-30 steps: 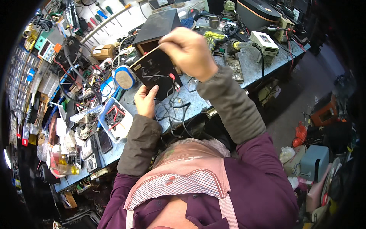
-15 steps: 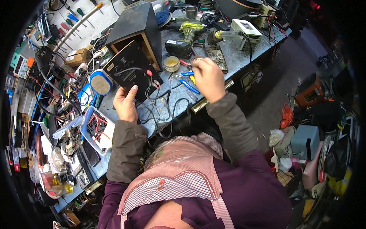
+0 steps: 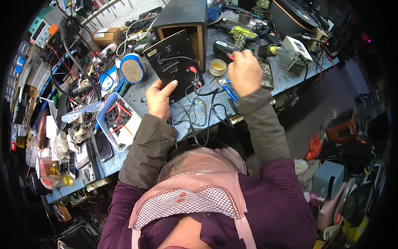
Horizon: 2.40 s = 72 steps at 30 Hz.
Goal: The person connects audio cables to a black electronic device, then uses a cordless drill to drive screws into the device's casing. They handle a plastic container of small parts and various tools on a cluttered workbench.
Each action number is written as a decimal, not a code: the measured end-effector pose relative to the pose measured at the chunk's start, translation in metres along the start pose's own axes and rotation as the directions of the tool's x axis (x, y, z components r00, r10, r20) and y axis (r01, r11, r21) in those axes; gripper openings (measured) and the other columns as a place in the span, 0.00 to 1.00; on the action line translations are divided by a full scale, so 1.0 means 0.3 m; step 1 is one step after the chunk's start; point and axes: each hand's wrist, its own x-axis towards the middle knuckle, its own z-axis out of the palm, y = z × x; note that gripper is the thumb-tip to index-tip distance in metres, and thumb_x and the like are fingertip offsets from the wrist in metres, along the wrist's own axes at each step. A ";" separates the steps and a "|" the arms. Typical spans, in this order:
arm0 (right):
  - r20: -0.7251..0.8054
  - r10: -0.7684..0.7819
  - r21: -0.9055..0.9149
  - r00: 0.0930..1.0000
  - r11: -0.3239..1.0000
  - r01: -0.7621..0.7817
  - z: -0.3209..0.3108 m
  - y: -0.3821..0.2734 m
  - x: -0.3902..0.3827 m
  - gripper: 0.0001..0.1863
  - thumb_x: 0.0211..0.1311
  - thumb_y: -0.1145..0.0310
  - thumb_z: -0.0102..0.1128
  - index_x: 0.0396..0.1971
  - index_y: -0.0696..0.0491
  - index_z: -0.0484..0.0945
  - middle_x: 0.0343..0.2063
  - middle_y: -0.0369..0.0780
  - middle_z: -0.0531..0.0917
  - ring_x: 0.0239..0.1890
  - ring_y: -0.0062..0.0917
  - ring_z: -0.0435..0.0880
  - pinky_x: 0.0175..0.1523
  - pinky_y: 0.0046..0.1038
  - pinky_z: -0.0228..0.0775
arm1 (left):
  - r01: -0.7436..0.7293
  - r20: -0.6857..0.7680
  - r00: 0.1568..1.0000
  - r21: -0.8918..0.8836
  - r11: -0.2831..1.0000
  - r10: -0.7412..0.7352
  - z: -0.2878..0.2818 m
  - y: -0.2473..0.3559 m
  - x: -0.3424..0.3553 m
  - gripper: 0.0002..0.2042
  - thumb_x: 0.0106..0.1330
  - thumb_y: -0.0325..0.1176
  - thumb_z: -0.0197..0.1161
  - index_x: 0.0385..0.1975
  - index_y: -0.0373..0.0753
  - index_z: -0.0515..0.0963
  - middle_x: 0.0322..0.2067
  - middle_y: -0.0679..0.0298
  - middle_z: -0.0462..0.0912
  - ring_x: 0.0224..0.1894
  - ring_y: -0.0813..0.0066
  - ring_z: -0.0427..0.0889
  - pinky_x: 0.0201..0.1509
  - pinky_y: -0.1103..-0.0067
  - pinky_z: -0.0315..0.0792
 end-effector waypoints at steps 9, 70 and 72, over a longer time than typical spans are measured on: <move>0.070 0.184 0.751 0.980 0.638 -0.173 -0.203 -0.319 -0.189 0.10 0.78 0.75 0.68 0.53 0.61 0.86 0.42 0.40 0.91 0.40 0.20 0.86 0.47 0.24 0.79 | -0.001 -0.034 0.999 -0.020 1.000 0.000 0.017 -0.001 -0.001 0.10 0.68 0.21 0.76 0.47 0.30 0.88 0.41 0.63 0.93 0.39 0.81 0.87 0.47 0.81 0.79; 0.531 0.414 0.646 0.740 0.368 -0.669 -0.249 -0.417 -0.265 0.11 0.82 0.66 0.64 0.48 0.61 0.82 0.26 0.36 0.81 0.35 0.20 0.81 0.39 0.27 0.75 | -0.412 0.113 0.908 0.422 0.808 0.404 0.093 0.027 -0.077 0.09 0.65 0.19 0.71 0.44 0.31 0.86 0.43 0.58 0.87 0.45 0.70 0.85 0.53 0.75 0.78; 0.568 0.439 0.682 0.696 0.223 -0.697 -0.250 -0.426 -0.252 0.08 0.79 0.71 0.67 0.48 0.60 0.82 0.29 0.37 0.81 0.34 0.20 0.81 0.40 0.27 0.75 | -0.396 0.094 0.914 0.428 0.813 0.395 0.093 0.027 -0.068 0.08 0.65 0.19 0.71 0.43 0.30 0.86 0.42 0.59 0.87 0.44 0.72 0.84 0.51 0.76 0.77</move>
